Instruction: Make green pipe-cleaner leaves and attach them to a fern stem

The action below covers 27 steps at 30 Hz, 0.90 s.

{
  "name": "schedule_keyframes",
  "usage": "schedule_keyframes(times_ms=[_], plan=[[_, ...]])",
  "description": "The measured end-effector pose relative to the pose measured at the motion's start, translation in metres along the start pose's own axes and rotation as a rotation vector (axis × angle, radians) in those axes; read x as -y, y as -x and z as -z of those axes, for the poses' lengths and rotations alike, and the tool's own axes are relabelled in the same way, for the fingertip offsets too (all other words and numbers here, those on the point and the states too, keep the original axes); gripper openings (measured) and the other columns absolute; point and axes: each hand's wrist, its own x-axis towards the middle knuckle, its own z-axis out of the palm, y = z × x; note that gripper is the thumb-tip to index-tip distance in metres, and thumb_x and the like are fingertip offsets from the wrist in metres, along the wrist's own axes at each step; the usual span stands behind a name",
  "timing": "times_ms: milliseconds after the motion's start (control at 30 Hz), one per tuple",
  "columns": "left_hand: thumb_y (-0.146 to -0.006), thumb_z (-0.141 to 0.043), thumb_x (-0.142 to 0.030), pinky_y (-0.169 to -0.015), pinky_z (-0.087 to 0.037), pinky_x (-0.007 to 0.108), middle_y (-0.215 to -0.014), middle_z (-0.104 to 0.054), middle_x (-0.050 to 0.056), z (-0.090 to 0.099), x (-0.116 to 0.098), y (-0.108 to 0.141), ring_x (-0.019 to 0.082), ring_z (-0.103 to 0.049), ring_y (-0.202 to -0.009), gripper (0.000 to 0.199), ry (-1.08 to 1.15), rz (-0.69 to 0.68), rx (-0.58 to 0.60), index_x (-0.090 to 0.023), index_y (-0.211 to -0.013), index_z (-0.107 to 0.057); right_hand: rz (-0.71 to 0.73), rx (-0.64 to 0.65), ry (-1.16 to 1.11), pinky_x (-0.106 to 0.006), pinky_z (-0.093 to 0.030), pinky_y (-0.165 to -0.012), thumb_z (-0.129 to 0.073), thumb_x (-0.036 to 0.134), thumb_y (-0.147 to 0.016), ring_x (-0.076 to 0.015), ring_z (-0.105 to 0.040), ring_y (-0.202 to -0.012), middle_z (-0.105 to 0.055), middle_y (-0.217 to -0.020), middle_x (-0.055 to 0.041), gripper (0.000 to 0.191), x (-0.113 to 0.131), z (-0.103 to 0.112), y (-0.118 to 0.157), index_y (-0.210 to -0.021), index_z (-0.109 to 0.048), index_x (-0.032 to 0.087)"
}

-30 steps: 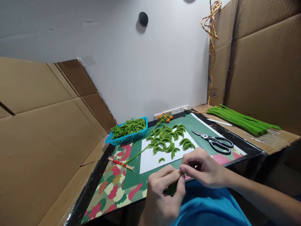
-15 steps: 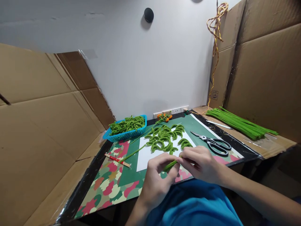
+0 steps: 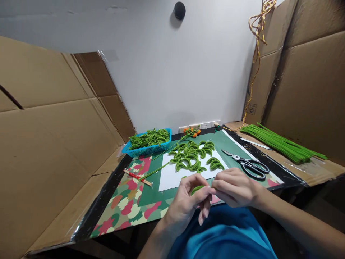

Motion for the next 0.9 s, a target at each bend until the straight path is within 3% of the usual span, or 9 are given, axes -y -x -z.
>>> schedule_keyframes(times_ms=[67,167,267,333,400,500,633,767,900], plan=[[-0.104,-0.068,-0.032,-0.036,-0.045,0.014,-0.058,-0.061,-0.005,-0.004,-0.003,0.003,0.007,-0.054,-0.038,0.017,-0.214,-0.150,-0.053,-0.018,-0.097,-0.062,-0.195,-0.070,-0.155,-0.028,-0.030,-0.050,-0.054,0.015,-0.106,-0.0110,-0.040,-0.051,-0.052,-0.061,0.0024,0.028,0.007,-0.004,-0.001,-0.079,-0.061,0.018],[-0.107,-0.060,-0.019,-0.056,-0.057,0.021,-0.082,-0.070,0.004,-0.002,-0.014,0.005,0.013,-0.069,-0.061,0.007,-0.802,-0.520,-0.145,-0.018,-0.103,-0.066,-0.621,-0.064,-0.534,-0.024,-0.027,-0.047,-0.060,0.027,-0.106,-0.0081,-0.035,-0.048,-0.045,-0.058,0.0052,0.036,0.015,-0.007,-0.008,-0.070,-0.056,0.019],[-0.104,-0.053,-0.006,-0.068,-0.060,0.027,-0.094,-0.075,0.011,0.008,-0.026,0.004,0.018,-0.073,-0.075,0.022,-1.470,-0.978,0.004,-0.014,-0.116,-0.070,-1.020,0.080,-0.971,-0.024,-0.019,-0.039,-0.063,0.051,-0.103,-0.0071,-0.023,-0.042,-0.033,-0.051,0.0094,0.051,0.015,-0.008,-0.015,-0.065,-0.045,0.023],[-0.104,-0.053,-0.005,-0.073,-0.061,0.031,-0.096,-0.076,0.013,0.014,-0.030,0.002,0.022,-0.074,-0.081,0.024,-1.624,-1.107,0.075,-0.013,-0.121,-0.069,-1.075,0.115,-1.030,-0.025,-0.018,-0.038,-0.061,0.056,-0.103,-0.0071,-0.020,-0.041,-0.030,-0.050,0.0104,0.052,0.012,-0.008,-0.016,-0.065,-0.043,0.024],[-0.104,-0.056,-0.007,-0.078,-0.061,0.031,-0.097,-0.076,0.011,0.016,-0.029,0.002,0.021,-0.074,-0.087,0.021,-1.510,-1.012,0.003,-0.015,-0.119,-0.069,-0.929,0.077,-0.817,-0.024,-0.022,-0.043,-0.060,0.047,-0.106,-0.0078,-0.027,-0.046,-0.035,-0.054,0.0081,0.048,0.009,-0.007,-0.014,-0.067,-0.047,0.022],[-0.102,-0.068,-0.017,-0.078,-0.059,0.027,-0.098,-0.073,0.007,0.008,-0.021,0.004,0.018,-0.072,-0.088,0.009,-1.029,-0.568,-0.176,-0.018,-0.112,-0.069,-0.515,0.005,-0.370,-0.025,-0.028,-0.052,-0.056,0.024,-0.108,-0.0092,-0.037,-0.054,-0.047,-0.064,0.0039,0.033,0.006,-0.007,-0.005,-0.075,-0.057,0.018],[-0.100,-0.073,-0.040,-0.055,-0.052,0.021,-0.076,-0.068,0.001,0.001,-0.016,0.004,0.012,-0.065,-0.060,0.024,-0.369,-0.062,-0.112,-0.016,-0.100,-0.069,-0.148,-0.007,-0.056,-0.028,-0.032,-0.054,-0.048,0.015,-0.111,-0.0126,-0.044,-0.057,-0.056,-0.069,0.0001,0.027,0.001,-0.007,0.005,-0.087,-0.061,0.018],[-0.095,-0.080,-0.043,-0.042,-0.044,0.017,-0.066,-0.069,0.003,0.005,-0.016,0.000,0.012,-0.065,-0.050,0.031,-0.139,0.109,-0.023,-0.013,-0.094,-0.072,-0.021,0.016,0.024,-0.031,-0.032,-0.052,-0.044,0.013,-0.110,-0.0152,-0.044,-0.054,-0.054,-0.065,-0.0005,0.026,-0.007,-0.006,0.008,-0.090,-0.062,0.018],[-0.092,-0.082,-0.039,-0.040,-0.044,0.016,-0.064,-0.069,0.004,0.005,-0.014,-0.002,0.011,-0.062,-0.048,0.029,-0.085,0.122,-0.075,-0.012,-0.088,-0.072,0.028,0.020,0.021,-0.032,-0.033,-0.053,-0.047,0.010,-0.105,-0.0161,-0.046,-0.054,-0.056,-0.066,-0.0011,0.022,-0.011,-0.004,0.010,-0.092,-0.063,0.018]])
